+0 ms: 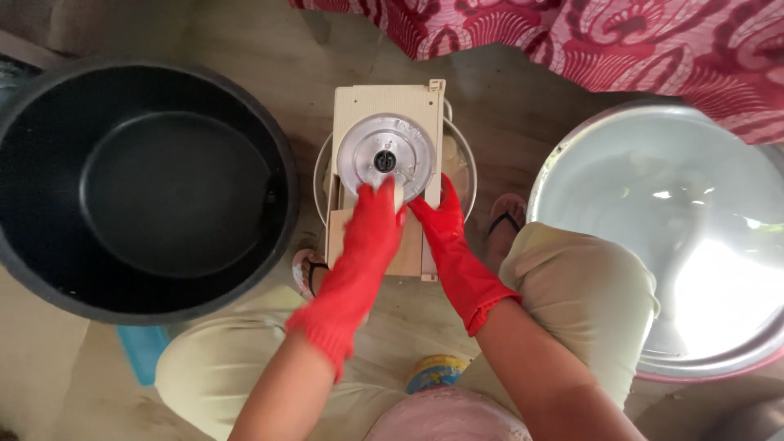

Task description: Grating a vegetable using a manual slicer while wearing protective gloves.

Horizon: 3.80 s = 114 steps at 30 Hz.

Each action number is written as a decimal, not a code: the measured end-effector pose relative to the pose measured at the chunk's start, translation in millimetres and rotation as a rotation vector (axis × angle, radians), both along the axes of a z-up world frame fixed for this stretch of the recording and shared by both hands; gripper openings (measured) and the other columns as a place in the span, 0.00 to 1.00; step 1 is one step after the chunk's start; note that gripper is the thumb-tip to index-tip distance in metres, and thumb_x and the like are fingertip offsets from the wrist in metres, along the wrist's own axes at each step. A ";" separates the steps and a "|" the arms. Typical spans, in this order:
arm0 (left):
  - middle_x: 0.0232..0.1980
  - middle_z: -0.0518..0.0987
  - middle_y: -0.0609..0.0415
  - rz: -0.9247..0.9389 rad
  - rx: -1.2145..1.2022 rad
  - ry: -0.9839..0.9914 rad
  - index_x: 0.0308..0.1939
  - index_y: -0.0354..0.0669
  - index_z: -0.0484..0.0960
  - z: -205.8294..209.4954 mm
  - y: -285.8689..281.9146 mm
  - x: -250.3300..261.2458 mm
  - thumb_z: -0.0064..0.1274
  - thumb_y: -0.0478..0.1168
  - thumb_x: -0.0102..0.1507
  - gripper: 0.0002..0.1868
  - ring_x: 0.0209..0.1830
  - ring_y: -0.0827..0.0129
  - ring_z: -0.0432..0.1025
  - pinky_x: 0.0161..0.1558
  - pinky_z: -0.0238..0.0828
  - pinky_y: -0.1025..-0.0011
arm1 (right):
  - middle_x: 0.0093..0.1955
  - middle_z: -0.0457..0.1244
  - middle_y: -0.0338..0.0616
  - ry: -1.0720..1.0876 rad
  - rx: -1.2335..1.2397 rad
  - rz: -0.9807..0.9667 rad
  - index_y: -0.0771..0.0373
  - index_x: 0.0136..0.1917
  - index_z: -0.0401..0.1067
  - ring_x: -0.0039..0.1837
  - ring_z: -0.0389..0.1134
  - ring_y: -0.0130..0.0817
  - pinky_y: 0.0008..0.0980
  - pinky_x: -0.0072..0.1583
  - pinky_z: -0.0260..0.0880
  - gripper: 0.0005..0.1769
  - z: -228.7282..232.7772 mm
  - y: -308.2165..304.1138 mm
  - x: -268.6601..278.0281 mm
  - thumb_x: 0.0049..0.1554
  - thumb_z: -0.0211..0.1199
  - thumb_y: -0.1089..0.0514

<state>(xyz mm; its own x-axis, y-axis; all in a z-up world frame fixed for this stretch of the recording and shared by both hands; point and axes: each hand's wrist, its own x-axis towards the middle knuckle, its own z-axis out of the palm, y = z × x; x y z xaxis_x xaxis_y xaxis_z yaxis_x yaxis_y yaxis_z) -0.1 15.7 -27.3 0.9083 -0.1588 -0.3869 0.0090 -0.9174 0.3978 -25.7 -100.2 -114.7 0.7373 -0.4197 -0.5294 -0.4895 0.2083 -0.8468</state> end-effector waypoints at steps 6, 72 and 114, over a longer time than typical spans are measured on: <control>0.69 0.63 0.40 -0.017 -0.001 0.099 0.75 0.56 0.62 7.4 16.9 -39.5 0.49 0.46 0.69 0.30 0.61 0.40 0.74 0.55 0.73 0.35 | 0.76 0.55 0.60 0.003 0.009 -0.027 0.54 0.80 0.54 0.77 0.57 0.56 0.50 0.72 0.64 0.51 -25.7 -0.8 -0.1 0.52 0.77 0.45; 0.20 0.81 0.62 0.504 -0.908 -0.250 0.58 0.60 0.82 -7.4 -1.1 -10.2 0.45 0.46 0.71 0.15 0.30 0.76 0.81 0.52 0.79 0.74 | 0.76 0.57 0.56 -0.101 -0.064 -0.013 0.59 0.78 0.56 0.78 0.56 0.52 0.49 0.76 0.58 0.46 1.6 4.9 -11.0 0.53 0.76 0.54; 0.53 0.82 0.42 0.269 -0.562 -0.812 0.69 0.38 0.71 -47.8 79.3 -2.2 0.71 0.40 0.55 0.41 0.55 0.49 0.78 0.58 0.75 0.59 | 0.79 0.49 0.67 -0.523 0.135 0.180 0.68 0.81 0.47 0.81 0.47 0.53 0.50 0.79 0.46 0.41 -80.5 6.6 -18.4 0.65 0.62 0.51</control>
<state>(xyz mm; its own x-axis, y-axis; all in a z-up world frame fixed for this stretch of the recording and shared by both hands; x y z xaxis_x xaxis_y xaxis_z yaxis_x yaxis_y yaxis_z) -2.3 95.0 -75.1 0.8955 0.1204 0.4285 -0.2768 -0.6033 0.7479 -44.0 -93.6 -195.2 0.9693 -0.2175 -0.1146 -0.0496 0.2836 -0.9577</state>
